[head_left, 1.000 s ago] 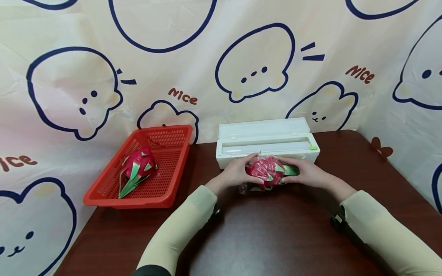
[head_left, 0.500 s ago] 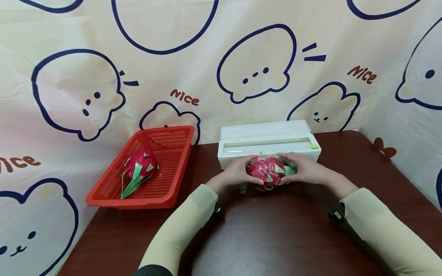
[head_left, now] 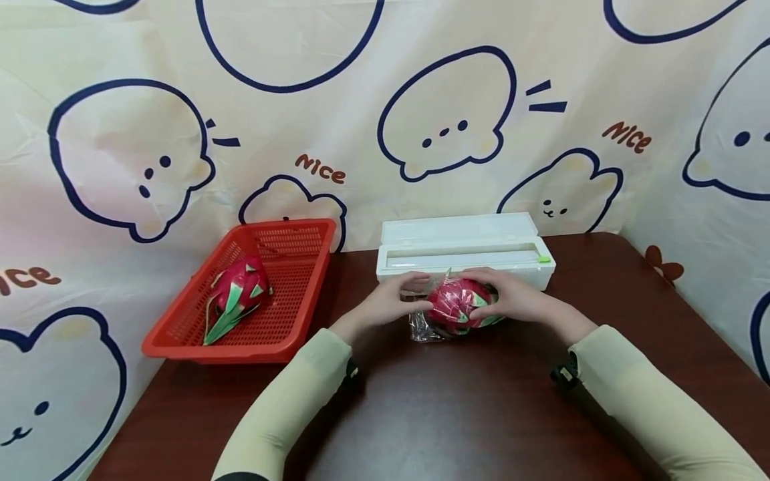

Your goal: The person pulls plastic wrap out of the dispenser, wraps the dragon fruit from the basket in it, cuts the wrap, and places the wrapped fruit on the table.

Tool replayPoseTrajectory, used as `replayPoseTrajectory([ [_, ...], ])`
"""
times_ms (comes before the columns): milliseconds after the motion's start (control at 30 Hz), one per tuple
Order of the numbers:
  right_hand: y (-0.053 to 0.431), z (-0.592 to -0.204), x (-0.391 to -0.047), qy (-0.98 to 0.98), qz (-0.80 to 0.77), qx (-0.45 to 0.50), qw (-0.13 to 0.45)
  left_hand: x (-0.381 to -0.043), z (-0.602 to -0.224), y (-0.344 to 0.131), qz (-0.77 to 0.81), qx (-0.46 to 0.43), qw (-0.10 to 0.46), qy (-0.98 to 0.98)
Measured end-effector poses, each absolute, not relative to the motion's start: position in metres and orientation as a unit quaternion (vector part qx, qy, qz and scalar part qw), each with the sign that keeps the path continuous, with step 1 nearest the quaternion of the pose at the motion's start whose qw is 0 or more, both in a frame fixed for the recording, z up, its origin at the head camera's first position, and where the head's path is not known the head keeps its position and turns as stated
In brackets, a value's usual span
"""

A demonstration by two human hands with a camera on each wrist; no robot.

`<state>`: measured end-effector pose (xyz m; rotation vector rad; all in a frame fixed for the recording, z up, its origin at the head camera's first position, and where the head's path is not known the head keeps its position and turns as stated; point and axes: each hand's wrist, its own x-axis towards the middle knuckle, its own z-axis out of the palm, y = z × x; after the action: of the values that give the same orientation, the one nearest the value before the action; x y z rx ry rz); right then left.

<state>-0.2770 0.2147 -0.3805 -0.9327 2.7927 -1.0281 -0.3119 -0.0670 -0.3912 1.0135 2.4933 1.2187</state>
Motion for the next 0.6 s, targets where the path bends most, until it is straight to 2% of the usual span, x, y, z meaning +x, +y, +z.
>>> replayPoseTrajectory([
  [133, 0.214, -0.378, -0.276, 0.895, -0.337, -0.291, 0.023, -0.306, -0.392, -0.085, 0.383, 0.336, 0.059, 0.858],
  [333, 0.217, -0.377, -0.276, 0.898, -0.333, -0.287, 0.019, -0.299, -0.405, -0.084, 0.3, 0.341, 0.087, 0.887],
  [600, 0.218, -0.38, -0.28, 0.888, -0.351, -0.298, 0.026, -0.304, -0.412, -0.08, 0.349, 0.349, 0.102, 0.864],
])
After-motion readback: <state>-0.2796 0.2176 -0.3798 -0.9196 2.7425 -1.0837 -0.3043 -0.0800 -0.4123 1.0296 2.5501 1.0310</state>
